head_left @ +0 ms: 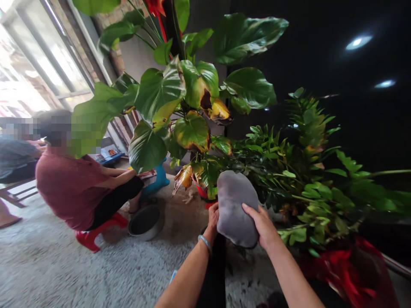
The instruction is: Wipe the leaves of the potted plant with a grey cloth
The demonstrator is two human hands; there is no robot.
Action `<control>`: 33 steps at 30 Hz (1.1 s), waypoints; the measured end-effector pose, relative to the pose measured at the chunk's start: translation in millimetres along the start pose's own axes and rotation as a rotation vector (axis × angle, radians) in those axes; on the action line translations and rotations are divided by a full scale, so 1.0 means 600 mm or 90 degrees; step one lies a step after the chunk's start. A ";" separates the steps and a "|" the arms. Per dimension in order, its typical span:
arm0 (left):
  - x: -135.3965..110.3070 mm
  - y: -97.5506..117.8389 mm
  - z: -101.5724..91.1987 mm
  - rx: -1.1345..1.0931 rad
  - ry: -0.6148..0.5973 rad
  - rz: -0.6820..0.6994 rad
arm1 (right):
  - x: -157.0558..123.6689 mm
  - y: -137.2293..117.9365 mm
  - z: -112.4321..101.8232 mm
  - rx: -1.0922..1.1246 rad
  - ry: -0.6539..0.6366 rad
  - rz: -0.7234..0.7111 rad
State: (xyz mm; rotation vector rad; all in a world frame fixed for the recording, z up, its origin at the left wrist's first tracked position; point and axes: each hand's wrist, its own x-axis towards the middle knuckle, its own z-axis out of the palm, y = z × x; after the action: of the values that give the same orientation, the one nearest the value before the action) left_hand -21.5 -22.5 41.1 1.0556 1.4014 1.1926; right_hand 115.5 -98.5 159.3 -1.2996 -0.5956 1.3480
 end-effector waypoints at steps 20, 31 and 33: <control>0.007 0.001 0.018 0.053 0.001 0.037 | 0.025 0.107 -0.077 0.129 0.071 0.214; 0.008 -0.001 0.019 0.029 0.012 -0.024 | 0.078 0.077 -0.099 0.090 0.191 0.057; 0.007 -0.001 0.020 0.041 0.017 -0.022 | 0.072 0.100 -0.091 0.055 0.135 0.094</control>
State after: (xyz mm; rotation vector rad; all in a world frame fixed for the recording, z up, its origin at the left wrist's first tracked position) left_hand -10.2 -17.1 39.6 1.0591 1.4827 1.1470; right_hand 153.2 -92.1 75.7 -1.4150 -0.2978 1.3181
